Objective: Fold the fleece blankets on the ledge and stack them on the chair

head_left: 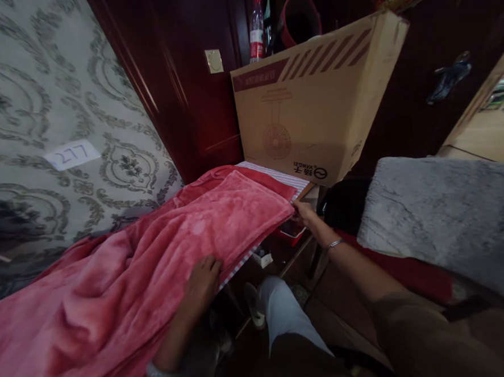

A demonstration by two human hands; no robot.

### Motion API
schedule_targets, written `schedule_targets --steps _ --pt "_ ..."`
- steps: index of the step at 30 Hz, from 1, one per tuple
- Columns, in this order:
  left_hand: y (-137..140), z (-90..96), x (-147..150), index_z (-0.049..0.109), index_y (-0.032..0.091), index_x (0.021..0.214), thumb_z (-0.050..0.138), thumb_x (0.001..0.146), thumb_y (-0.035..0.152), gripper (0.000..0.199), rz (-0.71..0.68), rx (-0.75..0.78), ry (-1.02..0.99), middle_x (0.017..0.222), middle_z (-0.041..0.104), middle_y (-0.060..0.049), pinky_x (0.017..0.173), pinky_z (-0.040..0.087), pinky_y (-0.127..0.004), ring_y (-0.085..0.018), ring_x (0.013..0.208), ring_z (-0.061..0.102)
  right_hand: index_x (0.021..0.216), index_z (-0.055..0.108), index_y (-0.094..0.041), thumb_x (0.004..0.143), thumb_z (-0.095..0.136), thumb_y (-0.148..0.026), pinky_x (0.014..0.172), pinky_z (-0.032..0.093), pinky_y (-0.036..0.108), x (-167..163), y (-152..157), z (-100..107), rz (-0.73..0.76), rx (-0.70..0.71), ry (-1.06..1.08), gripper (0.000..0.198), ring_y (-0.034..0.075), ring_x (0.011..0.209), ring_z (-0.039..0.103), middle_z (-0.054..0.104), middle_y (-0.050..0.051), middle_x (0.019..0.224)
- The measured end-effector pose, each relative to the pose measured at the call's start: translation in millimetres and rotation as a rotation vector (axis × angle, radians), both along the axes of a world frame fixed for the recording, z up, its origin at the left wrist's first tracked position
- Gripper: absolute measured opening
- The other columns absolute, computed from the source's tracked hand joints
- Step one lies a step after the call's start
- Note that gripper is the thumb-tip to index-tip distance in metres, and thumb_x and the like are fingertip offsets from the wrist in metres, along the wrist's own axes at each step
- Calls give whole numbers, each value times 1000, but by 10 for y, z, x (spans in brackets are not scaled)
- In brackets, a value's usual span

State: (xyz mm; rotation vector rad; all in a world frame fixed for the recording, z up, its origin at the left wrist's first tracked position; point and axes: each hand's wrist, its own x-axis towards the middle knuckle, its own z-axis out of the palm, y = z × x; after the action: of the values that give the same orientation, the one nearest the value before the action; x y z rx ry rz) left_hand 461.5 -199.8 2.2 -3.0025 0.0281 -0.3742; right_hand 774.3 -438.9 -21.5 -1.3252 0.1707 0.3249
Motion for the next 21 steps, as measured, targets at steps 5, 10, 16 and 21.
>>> schedule_targets --steps 5,10,16,21 --pt "25 -40 -31 67 17 111 41 93 11 33 -48 12 -102 95 65 -11 80 52 -37 -23 89 61 63 54 -19 67 81 -23 43 43 21 -30 33 -3 -1 -18 -67 27 10 44 47 52 -5 48" --pt "119 -82 -355 67 16 116 44 94 17 32 -6 14 -215 106 66 -13 81 53 -37 -24 93 62 59 52 -19 65 76 -15 39 31 19 -11 4 4 -53 -39 -106 26 7 42 38 45 -8 45" --pt "255 -120 -986 68 18 114 43 98 24 30 108 19 -251 103 67 -11 80 53 -36 -23 92 63 67 48 -21 65 78 -15 40 40 17 -80 -14 -71 -23 -10 -29 31 8 44 43 45 -9 48" --pt "302 -103 -1349 67 17 116 49 97 30 29 166 36 -267 106 67 -12 81 51 -38 -25 96 61 70 50 -20 71 74 -12 41 47 21 -97 -23 16 94 45 87 25 10 42 46 50 -6 49"
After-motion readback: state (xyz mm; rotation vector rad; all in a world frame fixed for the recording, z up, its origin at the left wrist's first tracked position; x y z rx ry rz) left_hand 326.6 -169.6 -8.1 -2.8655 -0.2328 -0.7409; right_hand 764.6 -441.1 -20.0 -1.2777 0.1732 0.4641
